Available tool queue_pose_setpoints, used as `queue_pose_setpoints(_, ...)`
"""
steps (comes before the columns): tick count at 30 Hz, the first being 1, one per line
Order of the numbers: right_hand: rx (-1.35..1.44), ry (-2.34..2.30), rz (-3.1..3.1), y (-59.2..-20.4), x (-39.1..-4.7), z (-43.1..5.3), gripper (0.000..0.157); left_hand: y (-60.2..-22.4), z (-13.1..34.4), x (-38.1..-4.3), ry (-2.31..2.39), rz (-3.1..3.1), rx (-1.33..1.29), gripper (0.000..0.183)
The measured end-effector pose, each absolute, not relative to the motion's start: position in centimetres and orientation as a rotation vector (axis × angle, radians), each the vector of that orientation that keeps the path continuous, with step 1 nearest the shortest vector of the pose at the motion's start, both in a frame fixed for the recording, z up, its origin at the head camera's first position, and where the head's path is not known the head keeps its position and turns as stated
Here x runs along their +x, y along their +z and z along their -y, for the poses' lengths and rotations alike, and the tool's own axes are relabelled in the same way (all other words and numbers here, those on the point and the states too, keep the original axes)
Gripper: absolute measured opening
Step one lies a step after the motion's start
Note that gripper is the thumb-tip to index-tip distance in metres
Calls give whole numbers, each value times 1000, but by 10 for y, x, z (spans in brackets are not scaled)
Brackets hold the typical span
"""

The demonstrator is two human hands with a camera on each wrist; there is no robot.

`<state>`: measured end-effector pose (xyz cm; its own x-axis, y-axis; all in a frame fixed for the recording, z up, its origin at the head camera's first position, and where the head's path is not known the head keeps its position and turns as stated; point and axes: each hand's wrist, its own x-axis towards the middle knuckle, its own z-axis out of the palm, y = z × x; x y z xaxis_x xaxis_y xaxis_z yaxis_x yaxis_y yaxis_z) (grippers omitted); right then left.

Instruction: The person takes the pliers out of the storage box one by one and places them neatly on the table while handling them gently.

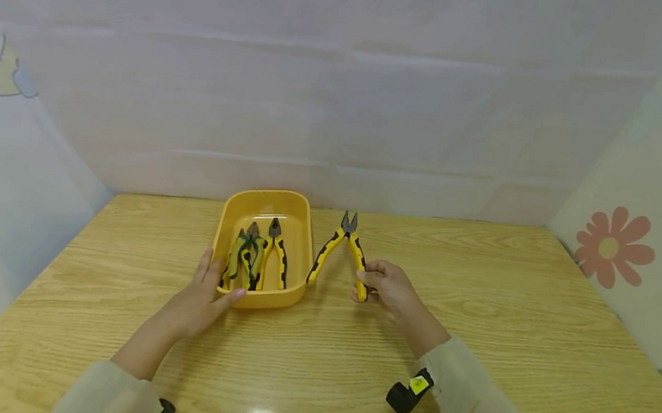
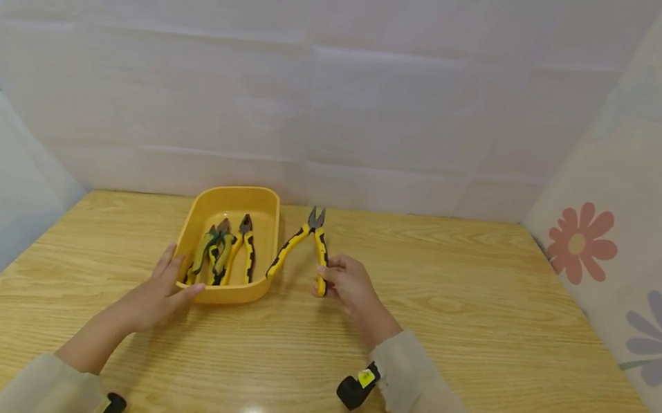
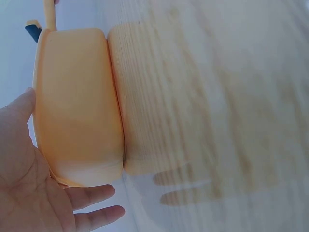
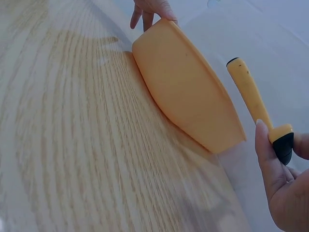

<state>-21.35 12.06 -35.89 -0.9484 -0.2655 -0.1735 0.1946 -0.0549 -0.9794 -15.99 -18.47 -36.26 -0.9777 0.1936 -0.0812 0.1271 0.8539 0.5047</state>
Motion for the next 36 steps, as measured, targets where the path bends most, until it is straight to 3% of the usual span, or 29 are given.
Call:
queue_pose_setpoints(12, -92, -2013, -1913, -365, -211, -126, 30, -360, 186, -162, 772, -2895, 263, 81)
queue_pose_setpoints(36, -6, -1991, -1954, -384, -211, -119, 20, -360, 186, -163, 770, -2881, 244, 82)
